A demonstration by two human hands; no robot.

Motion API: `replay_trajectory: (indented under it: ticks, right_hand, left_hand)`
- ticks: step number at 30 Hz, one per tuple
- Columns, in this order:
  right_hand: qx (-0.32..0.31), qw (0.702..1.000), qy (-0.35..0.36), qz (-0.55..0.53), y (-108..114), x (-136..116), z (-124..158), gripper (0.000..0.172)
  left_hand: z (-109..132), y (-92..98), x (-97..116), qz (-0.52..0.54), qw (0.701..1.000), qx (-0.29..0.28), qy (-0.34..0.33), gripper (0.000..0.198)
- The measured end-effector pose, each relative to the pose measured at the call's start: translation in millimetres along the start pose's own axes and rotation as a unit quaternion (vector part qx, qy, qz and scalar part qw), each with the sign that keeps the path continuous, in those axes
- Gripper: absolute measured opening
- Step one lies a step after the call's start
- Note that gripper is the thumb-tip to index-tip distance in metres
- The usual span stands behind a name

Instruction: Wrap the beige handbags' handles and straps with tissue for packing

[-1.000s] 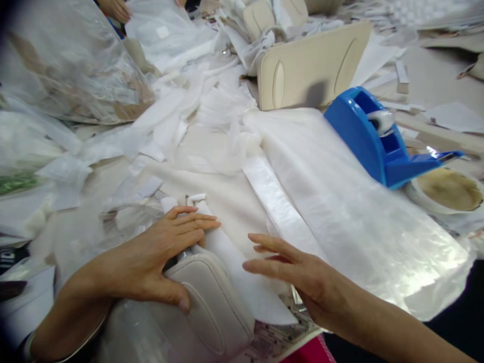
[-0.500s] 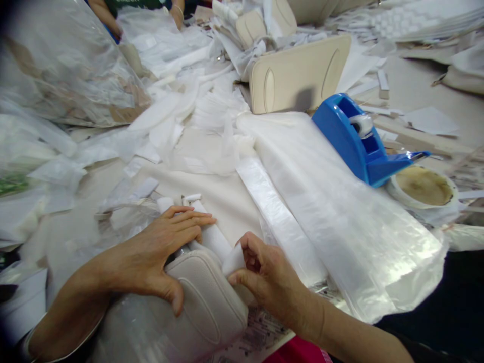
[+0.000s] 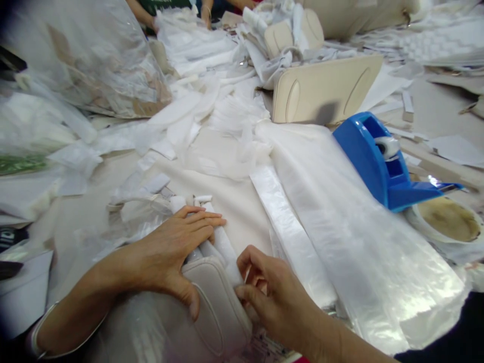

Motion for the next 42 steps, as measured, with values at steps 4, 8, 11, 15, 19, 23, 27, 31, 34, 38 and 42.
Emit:
replay_trajectory:
  ticks: [4, 8, 11, 15, 19, 23, 27, 31, 34, 38, 42]
  right_hand:
    - [-0.019, 0.998, -0.051, -0.021, -1.4, 9.8, -2.1, 0.015]
    - [-0.074, 0.993, -0.057, 0.075, -5.1, -0.9, -15.2, 0.016]
    - [-0.085, 0.990, -0.023, 0.106, -9.6, -14.4, -26.9, 0.017]
    - [0.011, 0.996, -0.079, -0.031, -11.9, -8.2, -29.0, 0.010]
    - [0.060, 0.989, -0.060, -0.125, -19.7, 3.3, -5.5, 0.006]
    - [0.054, 0.996, 0.050, -0.044, -29.5, 4.7, 22.9, 0.026]
    - [0.088, 0.993, 0.060, 0.049, -28.5, 12.2, 33.8, 0.033]
    - [0.144, 0.976, 0.053, 0.156, -24.3, 10.6, 27.4, 0.047]
    - [0.148, 0.977, 0.033, 0.152, -39.5, 11.4, 14.7, 0.077]
    - [0.208, 0.965, 0.057, 0.153, -61.7, 8.9, 3.6, 0.071]
    - [0.239, 0.955, 0.072, 0.160, -64.3, -0.6, -4.2, 0.063]
  left_hand:
    - [0.4, -3.2, -0.8, -0.004, 1.000, 0.010, 0.003, 0.085]
    - [-0.5, -3.3, 0.3, -0.004, 1.000, 0.017, 0.004, 0.084]
    - [-1.7, -0.9, 2.2, -0.003, 1.000, 0.016, 0.005, 0.083]
    - [-3.6, 1.3, 3.9, -0.005, 1.000, 0.024, 0.003, 0.082]
    - [-6.3, 0.0, 4.0, -0.014, 1.000, 0.022, 0.005, 0.073]
    - [-8.5, -0.7, 3.9, -0.026, 0.999, 0.017, 0.014, 0.068]
    - [-8.8, -0.8, 3.1, -0.030, 0.999, 0.024, 0.018, 0.069]
    - [-6.8, -0.4, 4.8, -0.052, 0.998, 0.041, 0.006, 0.068]
    - [-5.3, 0.3, 6.7, -0.061, 0.997, 0.042, 0.007, 0.059]
    - [-5.6, 2.2, 7.3, -0.051, 0.998, 0.037, 0.013, 0.054]
    - [-7.0, 3.0, 7.5, -0.057, 0.998, 0.023, 0.012, 0.053]
Point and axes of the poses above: each hand's wrist, its own z-axis away from the middle knuckle, its own y-axis out of the back of the hand, x = y × z, the point moved 5 cm from there along -z, towards the middle knuckle, and after that the axes turned 9 degrees about -x, right-handed, at the moved point
